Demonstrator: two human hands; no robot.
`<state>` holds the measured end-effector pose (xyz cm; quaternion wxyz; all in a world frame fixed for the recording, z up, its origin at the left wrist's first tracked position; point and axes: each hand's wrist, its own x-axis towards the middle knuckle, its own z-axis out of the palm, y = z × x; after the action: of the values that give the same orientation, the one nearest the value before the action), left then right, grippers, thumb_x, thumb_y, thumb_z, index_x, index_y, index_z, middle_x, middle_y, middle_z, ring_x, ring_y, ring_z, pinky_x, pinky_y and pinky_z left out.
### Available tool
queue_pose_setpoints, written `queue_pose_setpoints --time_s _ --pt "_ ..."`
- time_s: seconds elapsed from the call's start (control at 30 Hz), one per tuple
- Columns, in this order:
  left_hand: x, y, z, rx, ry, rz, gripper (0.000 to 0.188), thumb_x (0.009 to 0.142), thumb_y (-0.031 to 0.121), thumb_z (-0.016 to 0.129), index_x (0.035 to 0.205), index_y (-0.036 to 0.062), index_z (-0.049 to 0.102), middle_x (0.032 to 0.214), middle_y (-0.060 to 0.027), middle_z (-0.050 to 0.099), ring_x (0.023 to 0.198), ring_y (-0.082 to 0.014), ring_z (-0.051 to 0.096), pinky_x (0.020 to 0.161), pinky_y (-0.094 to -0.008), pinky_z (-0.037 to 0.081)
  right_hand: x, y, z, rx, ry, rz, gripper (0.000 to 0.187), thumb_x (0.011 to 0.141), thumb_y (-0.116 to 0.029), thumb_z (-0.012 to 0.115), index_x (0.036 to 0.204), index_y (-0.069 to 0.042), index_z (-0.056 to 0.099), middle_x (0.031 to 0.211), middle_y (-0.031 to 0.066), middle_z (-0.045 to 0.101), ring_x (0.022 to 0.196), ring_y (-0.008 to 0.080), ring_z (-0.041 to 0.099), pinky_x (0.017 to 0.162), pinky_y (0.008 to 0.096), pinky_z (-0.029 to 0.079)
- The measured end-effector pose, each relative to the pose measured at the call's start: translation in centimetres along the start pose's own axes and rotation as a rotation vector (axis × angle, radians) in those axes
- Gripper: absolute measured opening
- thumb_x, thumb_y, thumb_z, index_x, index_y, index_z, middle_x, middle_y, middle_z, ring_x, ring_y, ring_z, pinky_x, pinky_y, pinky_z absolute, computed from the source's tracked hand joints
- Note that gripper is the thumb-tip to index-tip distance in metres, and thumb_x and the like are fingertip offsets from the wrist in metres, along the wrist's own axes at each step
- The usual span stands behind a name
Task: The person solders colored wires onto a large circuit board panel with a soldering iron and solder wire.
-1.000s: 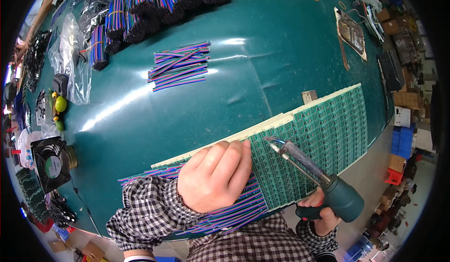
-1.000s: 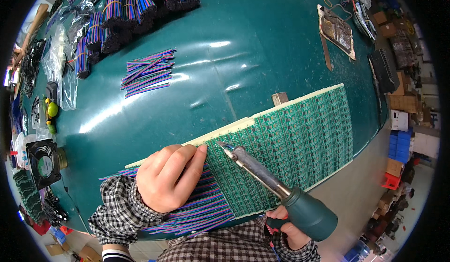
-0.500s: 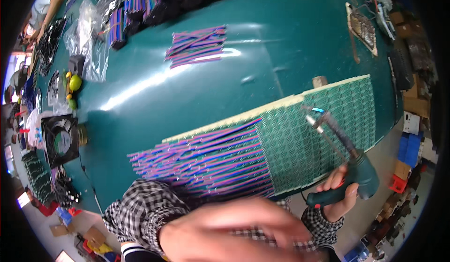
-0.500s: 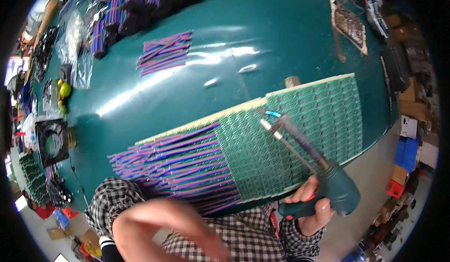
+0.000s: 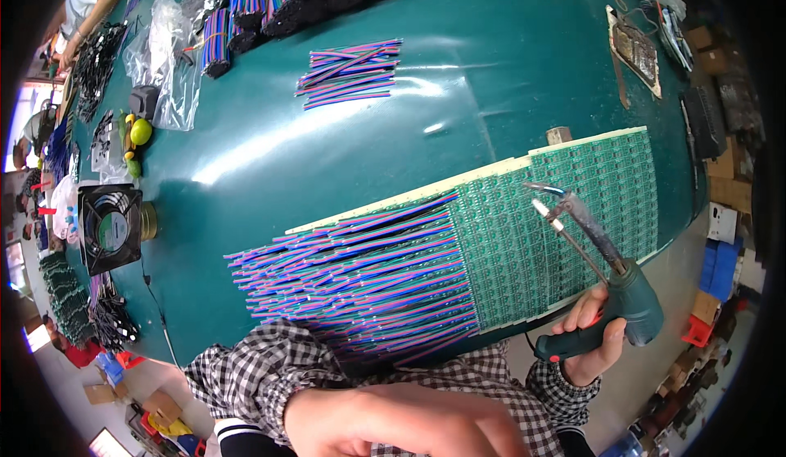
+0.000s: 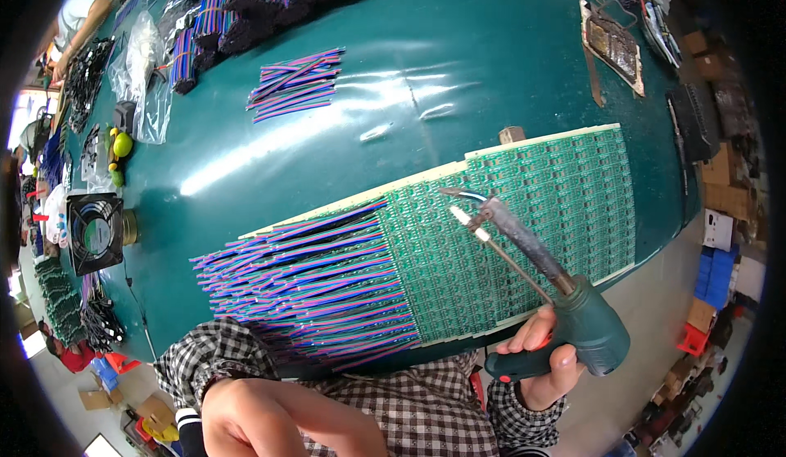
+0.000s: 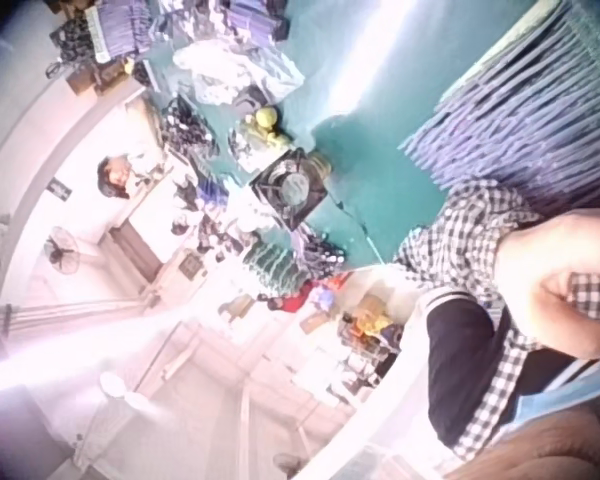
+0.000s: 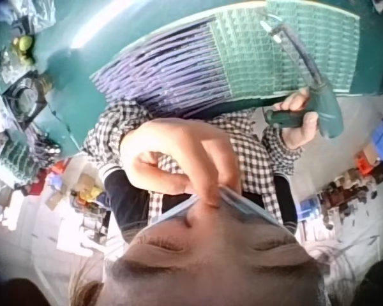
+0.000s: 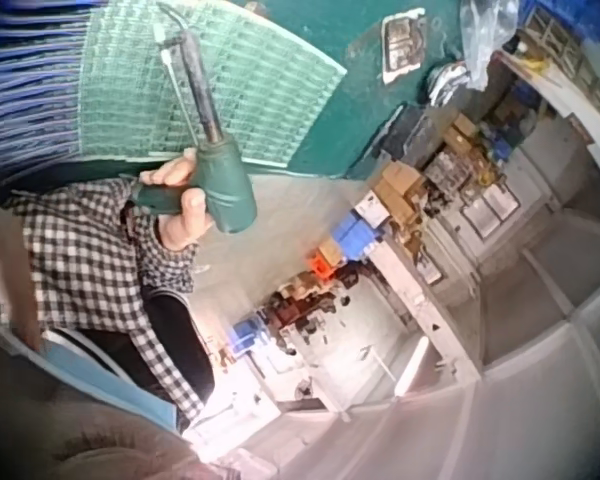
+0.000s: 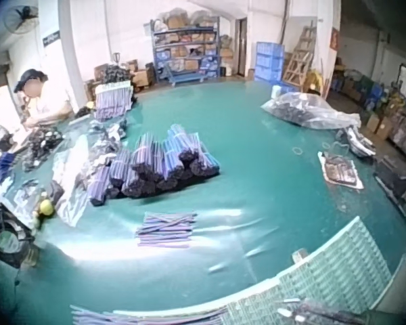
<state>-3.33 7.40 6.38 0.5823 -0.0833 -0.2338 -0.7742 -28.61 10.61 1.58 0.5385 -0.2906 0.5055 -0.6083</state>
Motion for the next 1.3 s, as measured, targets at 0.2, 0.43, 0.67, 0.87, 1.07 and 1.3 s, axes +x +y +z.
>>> queue_pose_setpoints --time_s 0.2,0.43,0.67,0.87,1.07,1.3 --pt "0.9 0.6 -0.4 -0.036 0.009 -0.077 0.035 0.09 -0.006 0.064 0.124 -0.0091 0.056 0.123 -0.0356 0.063 0.111 -0.0441 0.067 0.093 -0.0511 0.055 1.1 0.0 -0.1 0.008 -0.022 0.002 0.07 0.095 -0.044 0.071 0.127 0.014 0.048 0.082 0.0103 0.059 0.068 0.0209 0.063 0.061 0.0383 0.065" --pt "2.2 4.4 0.3 0.409 0.12 0.009 0.051 0.105 0.035 0.056 0.136 -0.006 0.056 0.13 -0.0334 0.056 0.11 -0.0413 0.065 0.096 -0.0467 0.056 1.7 -0.1 -0.3 0.008 0.019 -0.004 0.064 0.097 -0.045 0.068 0.124 0.01 0.05 0.083 0.0104 0.058 0.068 0.0211 0.063 0.059 0.0372 0.064" --pt "6.0 7.9 5.6 0.187 0.324 0.355 0.035 0.106 0.031 0.057 0.106 0.0009 0.075 0.099 -0.0231 0.073 0.086 -0.0357 0.07 0.076 -0.0448 0.059 1.8 0.1 -0.9 0.04 0.024 -0.051 0.06 0.099 -0.043 0.064 0.124 0.009 0.05 0.084 0.0105 0.059 0.068 0.0203 0.062 0.057 0.0362 0.063" --pt "4.3 13.9 -6.0 1.362 0.048 -0.252 0.009 0.094 0.006 0.071 0.1 0.0001 0.07 0.103 -0.0124 0.071 0.093 -0.0302 0.068 0.083 -0.0432 0.055 2.1 0.8 -1.9 0.064 0.022 0.008 0.052 0.107 -0.042 0.052 0.128 0.005 0.047 0.083 0.0077 0.056 0.071 0.0179 0.062 0.06 0.0347 0.063" --pt "7.5 12.5 -16.6 2.1 0.169 -0.174 0.011 0.087 0.003 0.075 0.097 0.0031 0.069 0.093 -0.009 0.063 0.093 -0.0262 0.065 0.083 -0.0366 0.053 1.9 0.4 -1.4 0.052 0.005 0.01 0.052 0.107 -0.041 0.051 0.129 0.005 0.047 0.083 0.007 0.057 0.072 0.0172 0.063 0.063 0.0349 0.063" --pt "8.2 11.8 -17.8 2.353 -0.128 -0.108 0.014 0.084 0.008 0.076 0.089 0.0047 0.063 0.089 -0.0088 0.059 0.088 -0.0292 0.061 0.077 -0.0402 0.051 1.7 -0.1 -0.6 -0.02 -0.031 -0.009 0.051 0.108 -0.041 0.051 0.129 0.006 0.049 0.086 0.0081 0.059 0.072 0.0179 0.063 0.064 0.0351 0.063"
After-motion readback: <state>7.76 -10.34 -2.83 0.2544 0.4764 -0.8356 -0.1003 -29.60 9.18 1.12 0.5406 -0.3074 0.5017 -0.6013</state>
